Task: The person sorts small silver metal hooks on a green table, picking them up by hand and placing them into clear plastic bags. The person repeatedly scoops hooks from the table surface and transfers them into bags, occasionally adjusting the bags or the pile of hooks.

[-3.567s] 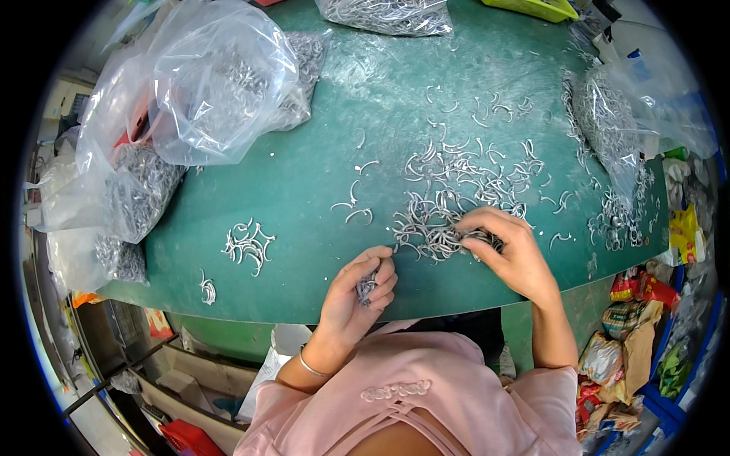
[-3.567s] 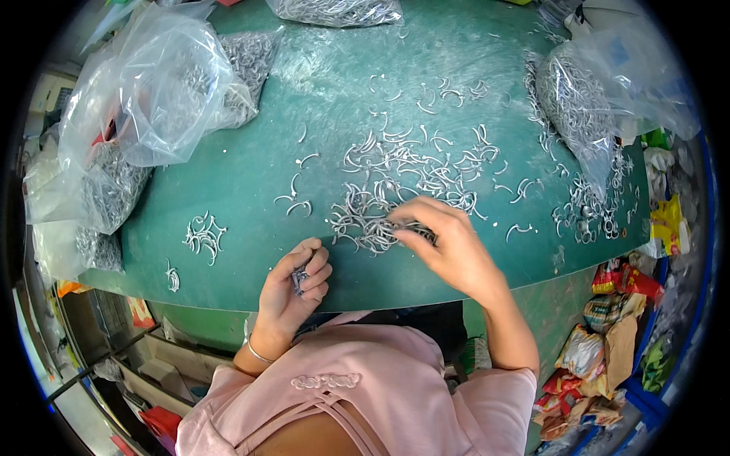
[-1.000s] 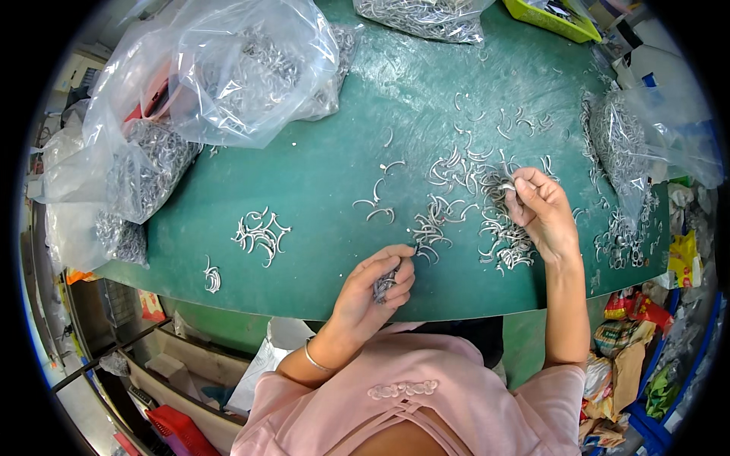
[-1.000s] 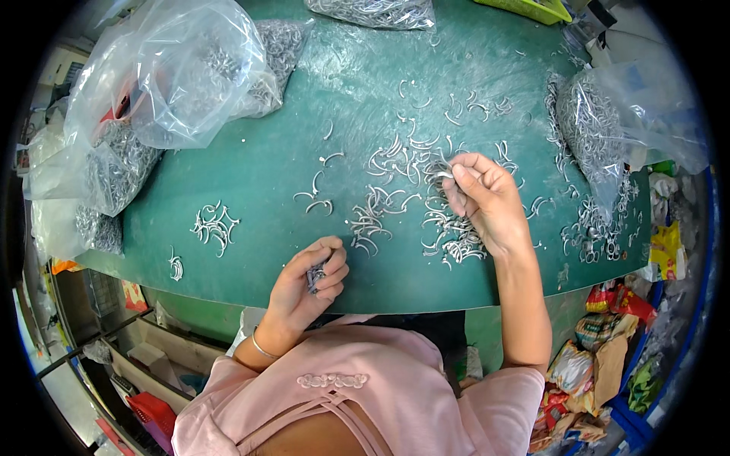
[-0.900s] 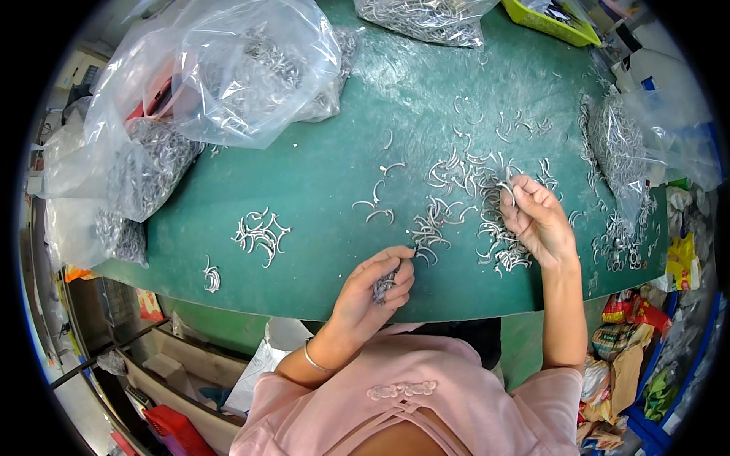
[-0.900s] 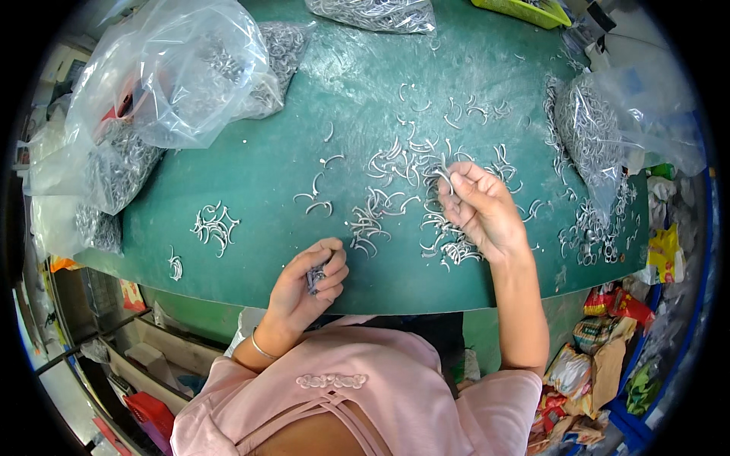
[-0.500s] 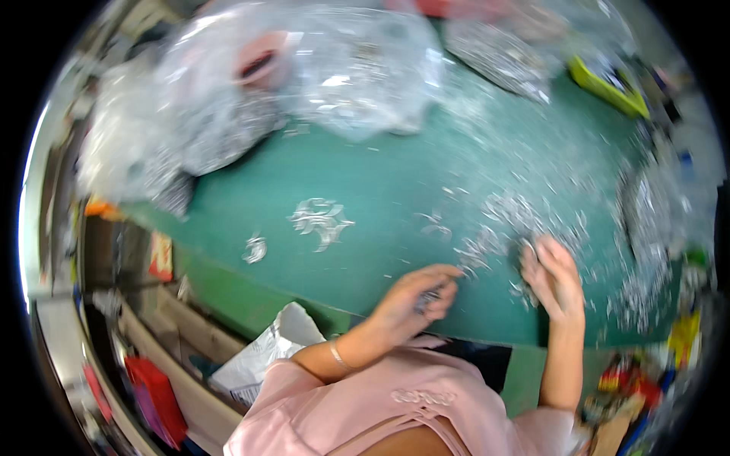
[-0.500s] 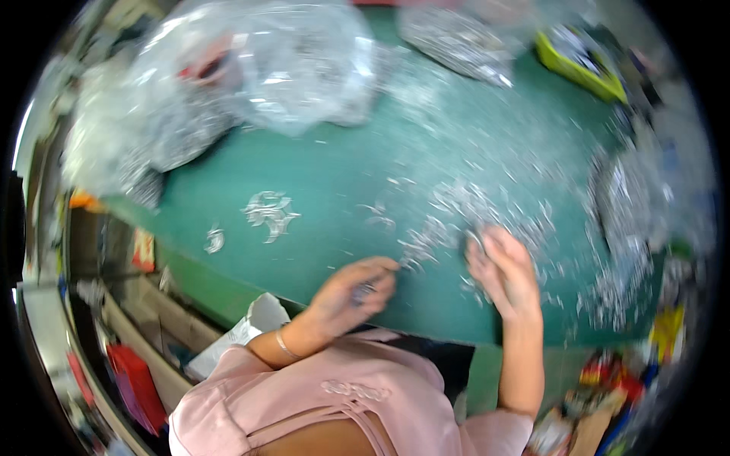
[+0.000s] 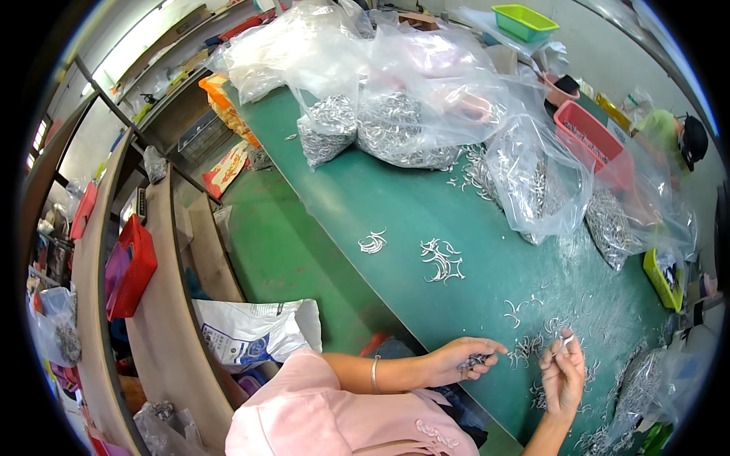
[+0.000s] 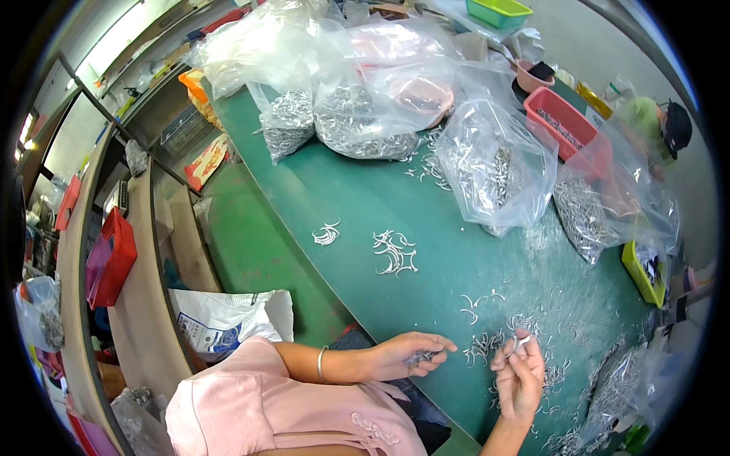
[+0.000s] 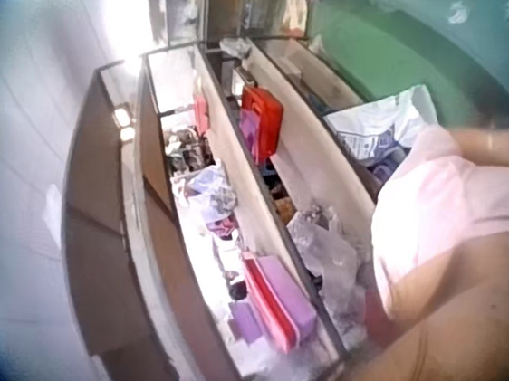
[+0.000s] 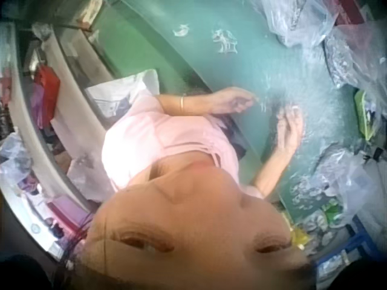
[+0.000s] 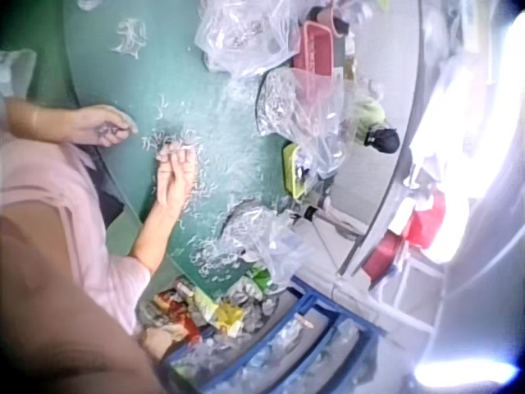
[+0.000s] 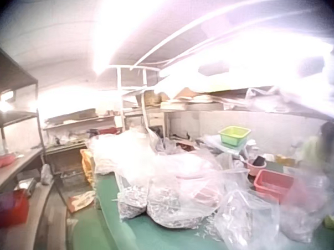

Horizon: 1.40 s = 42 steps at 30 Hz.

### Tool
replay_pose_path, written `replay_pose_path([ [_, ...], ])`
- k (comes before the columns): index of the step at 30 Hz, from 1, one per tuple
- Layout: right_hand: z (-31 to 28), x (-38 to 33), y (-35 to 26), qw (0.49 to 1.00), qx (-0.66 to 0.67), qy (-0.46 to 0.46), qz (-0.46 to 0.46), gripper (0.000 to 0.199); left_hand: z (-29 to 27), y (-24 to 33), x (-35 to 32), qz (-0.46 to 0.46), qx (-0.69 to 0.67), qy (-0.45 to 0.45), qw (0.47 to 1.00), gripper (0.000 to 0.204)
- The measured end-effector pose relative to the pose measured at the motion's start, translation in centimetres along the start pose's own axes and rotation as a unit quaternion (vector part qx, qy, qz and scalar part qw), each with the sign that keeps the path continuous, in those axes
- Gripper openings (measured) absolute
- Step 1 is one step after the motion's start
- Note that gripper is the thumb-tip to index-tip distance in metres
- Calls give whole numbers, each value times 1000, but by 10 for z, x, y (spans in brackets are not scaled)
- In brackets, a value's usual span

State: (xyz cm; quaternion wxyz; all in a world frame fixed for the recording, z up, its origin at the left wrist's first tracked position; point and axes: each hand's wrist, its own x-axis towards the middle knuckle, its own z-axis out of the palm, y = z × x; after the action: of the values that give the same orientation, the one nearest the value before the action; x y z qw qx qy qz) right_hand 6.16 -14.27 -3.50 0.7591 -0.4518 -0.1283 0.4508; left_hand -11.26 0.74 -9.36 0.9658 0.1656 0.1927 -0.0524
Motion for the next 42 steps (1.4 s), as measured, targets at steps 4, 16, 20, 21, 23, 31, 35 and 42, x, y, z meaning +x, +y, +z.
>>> replay_pose_path([
  [4, 34, 9, 1, 1000, 26, 4, -2, 20, -6, -1, -6, 18, -9, -7, 1000, 28],
  [16, 119, 84, -9, 929, -345, -131, 3, 16, -20, 7, -23, 38, -66, -13, 997, 25],
  [20, 211, 149, -40, 761, -512, -202, -343, 13, -25, 16, -29, 58, -71, -15, 996, 26],
  [21, 236, 163, -46, 702, -536, -200, -425, 12, -26, 19, -28, 61, -70, -19, 995, 26],
  [23, 261, 204, -45, 712, -523, -180, -432, 11, -26, 23, -26, 67, -73, -30, 995, 27],
  [31, 290, 259, -37, 520, -790, -324, 24, 17, -49, 34, -32, 94, -96, -28, 991, 29],
  [35, 289, 306, -31, 511, -772, -262, -273, 22, -52, 36, -27, 87, -101, -40, 990, 30],
  [42, 330, 318, -3, 543, -683, -396, -287, 34, -50, 43, -34, 111, -107, -21, 988, 30],
])
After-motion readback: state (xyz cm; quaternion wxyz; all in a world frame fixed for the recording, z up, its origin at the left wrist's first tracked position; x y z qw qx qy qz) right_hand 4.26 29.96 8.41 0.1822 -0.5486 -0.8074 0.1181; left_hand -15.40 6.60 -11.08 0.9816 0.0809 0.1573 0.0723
